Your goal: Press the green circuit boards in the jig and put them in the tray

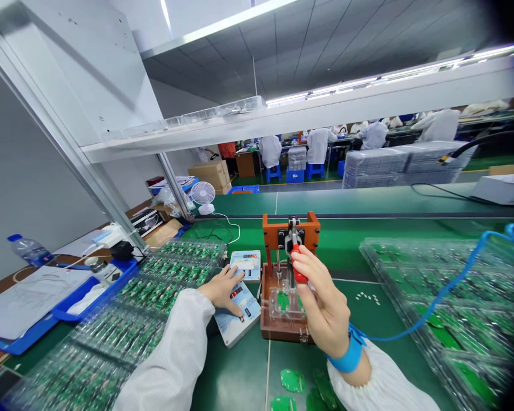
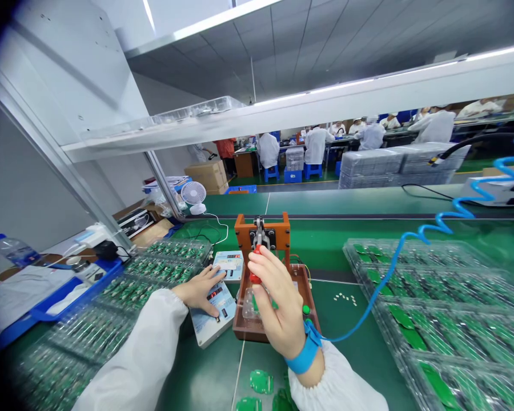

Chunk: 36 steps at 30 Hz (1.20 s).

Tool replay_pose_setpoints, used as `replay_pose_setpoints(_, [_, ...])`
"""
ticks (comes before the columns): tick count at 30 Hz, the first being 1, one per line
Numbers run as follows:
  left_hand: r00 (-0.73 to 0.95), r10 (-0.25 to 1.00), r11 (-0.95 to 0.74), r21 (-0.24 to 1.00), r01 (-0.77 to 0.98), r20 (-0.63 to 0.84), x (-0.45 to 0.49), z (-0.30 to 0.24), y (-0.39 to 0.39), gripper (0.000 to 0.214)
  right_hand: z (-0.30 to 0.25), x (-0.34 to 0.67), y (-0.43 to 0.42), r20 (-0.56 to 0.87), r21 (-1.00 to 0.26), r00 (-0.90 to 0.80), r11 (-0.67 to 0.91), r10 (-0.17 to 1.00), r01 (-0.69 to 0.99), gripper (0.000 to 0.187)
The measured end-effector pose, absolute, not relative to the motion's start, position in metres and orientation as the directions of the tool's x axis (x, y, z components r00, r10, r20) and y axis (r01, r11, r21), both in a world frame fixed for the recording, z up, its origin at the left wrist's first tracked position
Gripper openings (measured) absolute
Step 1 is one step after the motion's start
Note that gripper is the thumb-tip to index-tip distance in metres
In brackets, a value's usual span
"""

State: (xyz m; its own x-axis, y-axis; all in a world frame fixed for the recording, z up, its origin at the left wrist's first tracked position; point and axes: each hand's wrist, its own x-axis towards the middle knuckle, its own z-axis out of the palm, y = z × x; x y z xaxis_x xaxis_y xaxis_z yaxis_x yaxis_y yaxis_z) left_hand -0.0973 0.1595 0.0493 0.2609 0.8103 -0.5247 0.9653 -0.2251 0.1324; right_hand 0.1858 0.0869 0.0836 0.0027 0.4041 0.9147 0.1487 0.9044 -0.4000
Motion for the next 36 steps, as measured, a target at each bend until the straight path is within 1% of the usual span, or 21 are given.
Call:
replay_pose_setpoints(8, [0.246,0.804,-0.240,0.083,0.967,-0.542,-0.095,0.048,0.160,0.150,0.085,0.186,0.088,0.919,-0.390,0.004,0.907,0.394,0.161,0.054])
replay_pose_setpoints(14, [0.266,0.810,-0.254,0.096,0.962,-0.523,-0.097,0.044,0.161,0.149,0.083,0.186,0.088,0.914,-0.401,0.013,0.902,0.405,0.161,0.053])
replay_pose_setpoints(27, [0.239,0.794,-0.242,0.070,0.968,-0.559,-0.090,0.055,0.157,0.151,0.082,0.185,0.089,0.913,-0.404,0.015,0.902,0.407,0.154,0.054])
replay_pose_setpoints(31, [0.244,0.801,-0.251,0.062,0.966,-0.547,-0.090,0.050,0.157,0.151,0.082,0.185,0.089,0.913,-0.405,0.018,0.901,0.407,0.157,0.053])
replay_pose_setpoints(36, [0.253,0.814,-0.243,0.091,0.966,-0.522,-0.091,0.042,0.158,0.149,0.082,0.185,0.088,0.912,-0.408,0.017,0.898,0.411,0.164,0.052])
